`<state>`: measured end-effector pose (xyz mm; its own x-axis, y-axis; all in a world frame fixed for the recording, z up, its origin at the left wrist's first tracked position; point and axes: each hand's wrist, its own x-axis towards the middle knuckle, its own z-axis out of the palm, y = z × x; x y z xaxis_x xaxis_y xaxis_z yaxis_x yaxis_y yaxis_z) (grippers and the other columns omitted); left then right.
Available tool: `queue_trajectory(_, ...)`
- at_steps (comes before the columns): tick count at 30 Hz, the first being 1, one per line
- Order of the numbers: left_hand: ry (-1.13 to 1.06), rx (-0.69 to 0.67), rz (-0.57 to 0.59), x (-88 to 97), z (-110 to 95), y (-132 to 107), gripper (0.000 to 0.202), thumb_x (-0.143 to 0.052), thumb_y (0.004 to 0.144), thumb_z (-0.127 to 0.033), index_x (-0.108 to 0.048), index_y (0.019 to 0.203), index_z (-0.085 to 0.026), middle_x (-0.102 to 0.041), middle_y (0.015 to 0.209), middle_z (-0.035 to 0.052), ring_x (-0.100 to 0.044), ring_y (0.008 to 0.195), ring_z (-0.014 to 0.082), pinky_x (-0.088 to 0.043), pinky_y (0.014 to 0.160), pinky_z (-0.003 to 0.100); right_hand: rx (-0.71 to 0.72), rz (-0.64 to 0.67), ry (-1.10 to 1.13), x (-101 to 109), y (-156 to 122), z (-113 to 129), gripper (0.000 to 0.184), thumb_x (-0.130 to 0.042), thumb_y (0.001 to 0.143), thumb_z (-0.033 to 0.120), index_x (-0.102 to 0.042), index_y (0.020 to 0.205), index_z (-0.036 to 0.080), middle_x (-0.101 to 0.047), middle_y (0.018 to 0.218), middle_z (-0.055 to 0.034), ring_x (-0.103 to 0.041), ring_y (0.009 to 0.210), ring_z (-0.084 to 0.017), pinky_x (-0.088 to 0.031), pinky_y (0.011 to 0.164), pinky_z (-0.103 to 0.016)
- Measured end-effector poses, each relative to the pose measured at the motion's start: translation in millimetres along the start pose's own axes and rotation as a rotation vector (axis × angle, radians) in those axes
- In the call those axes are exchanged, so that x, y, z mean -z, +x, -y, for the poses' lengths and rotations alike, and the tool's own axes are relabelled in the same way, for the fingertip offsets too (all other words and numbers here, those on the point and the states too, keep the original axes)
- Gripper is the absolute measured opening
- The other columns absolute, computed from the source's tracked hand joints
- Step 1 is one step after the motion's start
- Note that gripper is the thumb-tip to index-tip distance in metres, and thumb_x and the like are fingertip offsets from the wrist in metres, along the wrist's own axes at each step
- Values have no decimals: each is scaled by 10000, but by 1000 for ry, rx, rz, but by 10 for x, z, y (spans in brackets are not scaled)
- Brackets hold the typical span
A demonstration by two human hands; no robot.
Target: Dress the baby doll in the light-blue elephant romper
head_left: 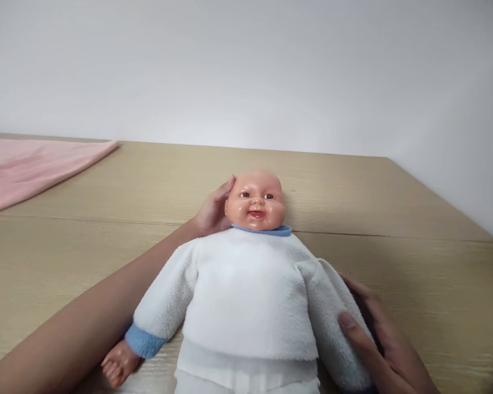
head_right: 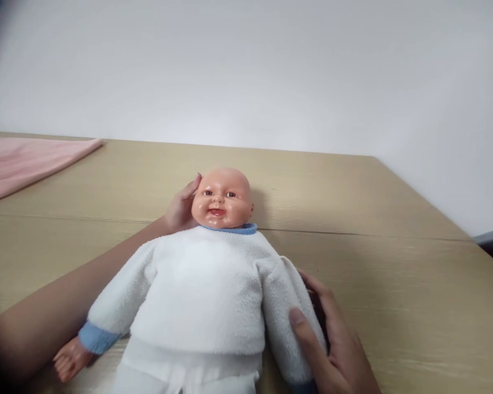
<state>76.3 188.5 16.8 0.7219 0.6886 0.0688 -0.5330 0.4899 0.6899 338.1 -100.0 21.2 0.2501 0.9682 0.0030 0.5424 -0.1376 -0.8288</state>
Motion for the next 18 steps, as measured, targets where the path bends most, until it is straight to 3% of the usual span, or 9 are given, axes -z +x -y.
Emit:
queue_trajectory(4, -21, 52, 5, -25, -26, 8, 672, -611, 1089, -680, -773, 1466, -148, -853, 1367, 174, -730, 1444, 441, -519, 1311, 598, -7, -28, 30, 21, -29, -13, 676, -649, 1072, 667, -589, 1662, 343, -647, 1722, -90, -686, 1515, -392, -695, 1111, -423)
queue_trajectory(9, -34, 133, 28, -26, -47, 15, 703, -590, 1087, -691, -763, 1482, -135, -847, 1378, 183, -734, 1437, 445, -509, 1316, 602, -10, -24, -46, 42, -51, -67, 675, -626, 1081, 667, -592, 1664, 329, -713, 1645, -95, -715, 1472, -394, -691, 1098, -407)
queue_trajectory(18, -27, 115, -6, -24, -21, 34, 664, -605, 1088, -674, -774, 1444, -140, -848, 1376, 179, -734, 1439, 430, -501, 1321, 589, -22, -8, -115, 51, -39, -41, 632, -556, 1102, 702, -626, 1601, 319, -760, 1560, -110, -733, 1439, -393, -701, 1044, -407)
